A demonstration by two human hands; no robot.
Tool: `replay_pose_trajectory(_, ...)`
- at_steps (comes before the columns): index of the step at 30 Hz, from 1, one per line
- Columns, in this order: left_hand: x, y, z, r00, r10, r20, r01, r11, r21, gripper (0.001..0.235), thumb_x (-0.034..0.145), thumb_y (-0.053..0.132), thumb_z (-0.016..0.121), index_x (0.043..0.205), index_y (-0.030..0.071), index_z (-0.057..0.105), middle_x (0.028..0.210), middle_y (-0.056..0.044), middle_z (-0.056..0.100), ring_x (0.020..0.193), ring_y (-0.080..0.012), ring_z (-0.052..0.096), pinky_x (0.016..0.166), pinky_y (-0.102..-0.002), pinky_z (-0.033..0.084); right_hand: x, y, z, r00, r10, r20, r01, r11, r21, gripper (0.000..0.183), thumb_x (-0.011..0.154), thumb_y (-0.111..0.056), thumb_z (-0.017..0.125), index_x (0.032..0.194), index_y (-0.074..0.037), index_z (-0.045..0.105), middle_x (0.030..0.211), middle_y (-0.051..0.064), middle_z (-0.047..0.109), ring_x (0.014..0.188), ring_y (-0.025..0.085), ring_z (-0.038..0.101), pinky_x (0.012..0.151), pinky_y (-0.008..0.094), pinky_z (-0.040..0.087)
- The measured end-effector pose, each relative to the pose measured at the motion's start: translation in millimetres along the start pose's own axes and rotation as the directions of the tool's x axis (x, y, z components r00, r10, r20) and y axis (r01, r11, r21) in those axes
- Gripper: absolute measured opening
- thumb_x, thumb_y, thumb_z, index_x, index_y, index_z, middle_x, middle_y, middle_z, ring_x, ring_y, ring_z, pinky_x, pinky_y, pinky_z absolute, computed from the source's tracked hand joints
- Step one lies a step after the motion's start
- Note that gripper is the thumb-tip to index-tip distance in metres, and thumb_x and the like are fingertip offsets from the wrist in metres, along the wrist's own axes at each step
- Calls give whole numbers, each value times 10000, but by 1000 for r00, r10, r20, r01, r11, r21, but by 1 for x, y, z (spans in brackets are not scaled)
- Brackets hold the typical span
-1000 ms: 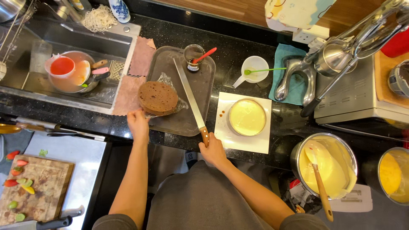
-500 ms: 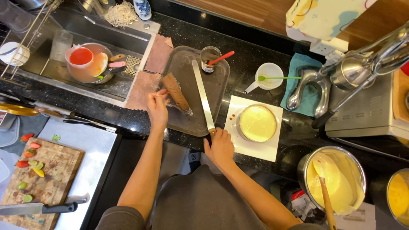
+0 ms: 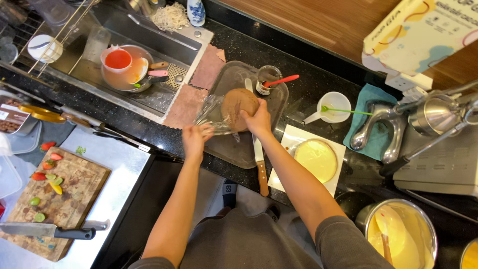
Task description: The person stirs a pale yellow cream in a metal bowl, pours it into a cake tin, and places a chocolate cake layer on top. They then brush a dark liquid onto the cake layer and spread more cream over it.
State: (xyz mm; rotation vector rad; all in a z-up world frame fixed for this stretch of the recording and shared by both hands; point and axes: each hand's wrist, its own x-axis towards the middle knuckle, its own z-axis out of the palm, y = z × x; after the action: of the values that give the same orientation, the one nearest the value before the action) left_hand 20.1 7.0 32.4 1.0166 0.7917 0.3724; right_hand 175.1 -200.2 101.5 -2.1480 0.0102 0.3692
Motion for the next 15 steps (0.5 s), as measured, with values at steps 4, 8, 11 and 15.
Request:
replay_pose_trajectory(4,-43,18,-35,972,7,-235,47,974,222,244,1123,173,552,1291,-3,535,1064,-279,856,803,-441,864,711,-492,767,16,19,6,999,35,-15,-33,991,127,899,835,-382,1058,1610,-224,630,1497,206,776,1452,406,719,1188,530,609)
replay_pose_trajectory(8,-46,0,-59,962,23,-271,149,787,598,179,1116,328,549,1204,185,611,684,-65,831,574,-241,828,573,-346,663,7,2,-28,991,-96,-92,121,940,318,871,846,-143,1057,1590,-73,608,1349,274,815,1294,430,797,1083,516,639)
replay_pose_trajectory(11,-53,-5,-51,968,24,-250,161,703,692,186,1099,354,582,1214,217,633,634,-13,805,610,-206,831,599,-353,657,-8,-21,-62,978,-124,-170,154,972,179,809,851,-195,1044,1552,-146,644,1356,214,832,1331,423,783,1099,545,620)
replay_pose_trajectory(15,-59,1,-28,974,60,-217,136,609,781,298,1046,396,727,1182,132,699,964,-92,881,1133,-392,824,994,-568,638,-19,-24,-64,966,-90,-243,190,882,432,795,834,-112,1073,1504,-92,645,1231,186,816,1081,305,798,886,392,675)
